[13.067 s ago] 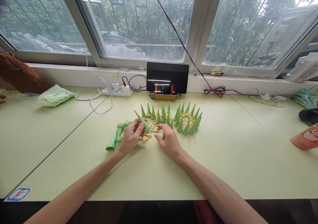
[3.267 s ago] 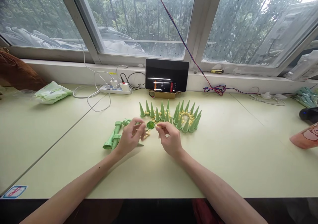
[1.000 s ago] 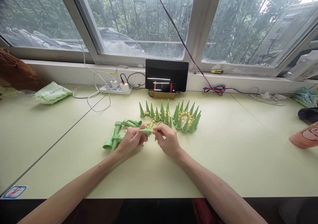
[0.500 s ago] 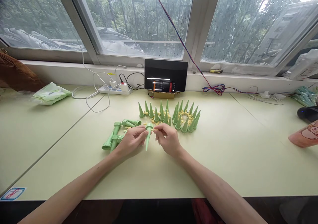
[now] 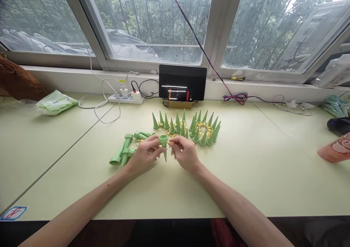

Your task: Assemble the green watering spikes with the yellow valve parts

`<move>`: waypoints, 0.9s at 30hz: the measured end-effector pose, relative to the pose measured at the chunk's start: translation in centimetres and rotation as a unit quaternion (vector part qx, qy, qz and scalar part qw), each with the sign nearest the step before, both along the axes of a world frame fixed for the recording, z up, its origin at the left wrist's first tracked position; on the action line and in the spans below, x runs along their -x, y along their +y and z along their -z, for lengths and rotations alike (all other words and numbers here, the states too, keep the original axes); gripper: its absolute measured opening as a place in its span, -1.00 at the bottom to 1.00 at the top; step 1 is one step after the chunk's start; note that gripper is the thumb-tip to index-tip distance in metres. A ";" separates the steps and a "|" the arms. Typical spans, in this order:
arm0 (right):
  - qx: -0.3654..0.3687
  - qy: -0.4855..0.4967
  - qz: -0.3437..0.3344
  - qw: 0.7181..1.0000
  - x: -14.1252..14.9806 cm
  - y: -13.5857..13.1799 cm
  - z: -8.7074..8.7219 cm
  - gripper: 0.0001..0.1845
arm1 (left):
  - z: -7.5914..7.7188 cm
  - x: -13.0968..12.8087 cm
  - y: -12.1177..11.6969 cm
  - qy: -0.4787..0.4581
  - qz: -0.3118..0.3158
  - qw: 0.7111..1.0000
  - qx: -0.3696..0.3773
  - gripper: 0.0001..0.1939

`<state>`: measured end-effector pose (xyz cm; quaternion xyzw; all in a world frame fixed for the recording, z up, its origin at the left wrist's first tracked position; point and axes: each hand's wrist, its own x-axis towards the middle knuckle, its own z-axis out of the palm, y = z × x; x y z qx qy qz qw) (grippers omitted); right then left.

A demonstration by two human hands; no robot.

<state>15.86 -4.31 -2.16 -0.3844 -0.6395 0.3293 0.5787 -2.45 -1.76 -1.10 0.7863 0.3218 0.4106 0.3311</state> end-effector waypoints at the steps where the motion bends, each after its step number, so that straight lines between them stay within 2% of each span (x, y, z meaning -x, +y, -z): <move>1: 0.000 0.000 -0.001 1.000 0.0 0.0 0.0 -0.85 | 0.0 0.0 0.0 -0.001 -0.001 1.000 -0.004 -0.70; 9: -0.007 -0.003 -0.006 1.000 0.0 -0.1 0.1 -0.84 | 0.1 0.0 0.1 -0.006 -0.030 0.999 -0.031 -0.72; 12: -0.013 0.001 0.007 1.000 0.1 -0.2 -0.1 -0.86 | -0.3 -0.3 -0.2 0.000 -0.036 0.999 0.001 -0.73; 16: -0.034 0.000 0.044 0.998 0.3 -0.4 -0.6 -0.86 | -0.8 -0.6 -0.6 -0.015 -0.040 0.996 0.083 -0.79; 20: -0.039 0.002 0.062 0.997 0.2 -0.4 -0.7 -0.84 | -1.4 -0.5 -0.6 -0.077 -0.047 0.981 0.171 -0.70; 24: -0.043 -0.012 0.051 0.998 0.2 -0.3 -0.4 -0.85 | -1.6 -0.3 -0.1 -0.114 -0.011 0.966 0.230 -0.35; 27: -0.059 -0.030 0.031 0.997 0.3 -0.4 -0.1 -0.87 | -1.4 -0.2 0.0 -0.102 0.028 0.950 0.294 -0.24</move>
